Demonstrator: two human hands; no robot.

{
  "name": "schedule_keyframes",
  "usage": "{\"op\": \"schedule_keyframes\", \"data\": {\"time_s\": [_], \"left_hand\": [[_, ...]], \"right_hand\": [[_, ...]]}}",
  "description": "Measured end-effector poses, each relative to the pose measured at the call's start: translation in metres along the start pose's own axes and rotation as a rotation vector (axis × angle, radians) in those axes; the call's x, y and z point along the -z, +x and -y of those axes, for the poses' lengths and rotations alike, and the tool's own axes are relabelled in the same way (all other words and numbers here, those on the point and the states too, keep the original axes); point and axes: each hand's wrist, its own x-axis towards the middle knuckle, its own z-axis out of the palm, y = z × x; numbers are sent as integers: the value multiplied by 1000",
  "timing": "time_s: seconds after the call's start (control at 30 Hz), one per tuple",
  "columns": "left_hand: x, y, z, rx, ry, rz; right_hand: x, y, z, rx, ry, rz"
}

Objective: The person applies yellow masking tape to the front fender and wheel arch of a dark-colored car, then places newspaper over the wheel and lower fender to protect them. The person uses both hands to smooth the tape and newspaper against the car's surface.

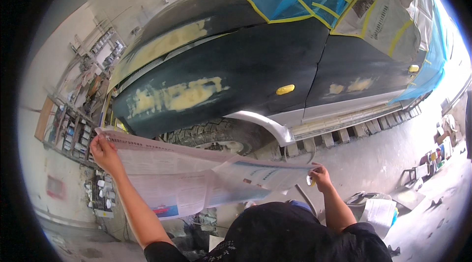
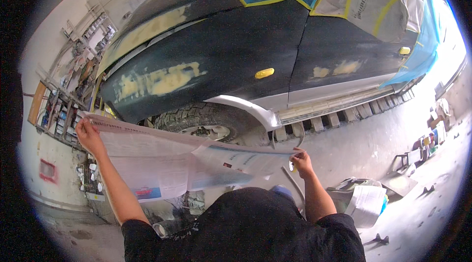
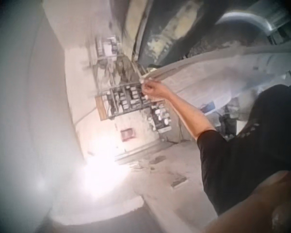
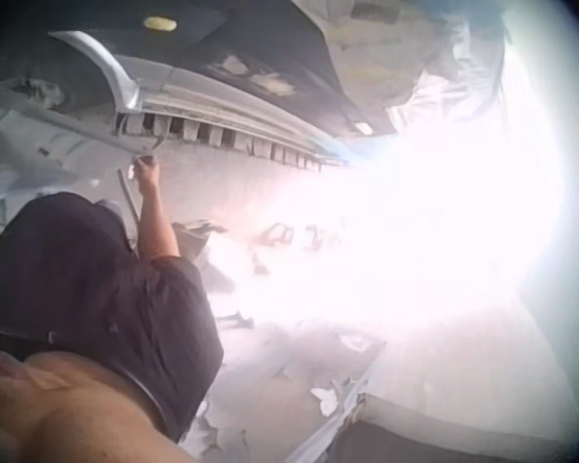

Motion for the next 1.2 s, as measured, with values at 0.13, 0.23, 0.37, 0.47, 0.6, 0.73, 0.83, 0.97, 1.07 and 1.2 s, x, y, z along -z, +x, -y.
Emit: {"op": "schedule_keyframes", "data": {"time_s": [0.13, 0.23, 0.37, 0.47, 0.6, 0.73, 0.83, 0.97, 1.07, 1.2], "left_hand": [[-33, 31, 4, -86, -57, 27], [-59, 47, 5, -127, -121, 70], [-102, 59, -10, -159, -171, 116], [-143, 62, -18, -244, -197, 122], [-174, 63, -39, -353, -154, 163], [-202, 63, -63, -356, -191, 208], [-210, 79, -51, -381, -184, 180], [-221, 94, -35, -363, -210, 154], [-227, 107, -19, -352, -258, 163], [-236, 124, -12, -314, -261, 184]], "right_hand": [[-25, 3, -22, -85, -198, 40], [-40, -7, -30, -71, -105, -126], [-28, -9, -24, -65, -190, -262], [-22, 11, -3, 108, -296, -323], [-91, 30, 93, 478, -312, -156], [-180, 18, 188, 881, -654, -53], [-231, 13, 223, 1011, -711, 140], [-278, 17, 233, 1174, -754, 119], [-300, 24, 233, 1112, -778, 4], [-322, 38, 228, 1105, -769, -31]]}}
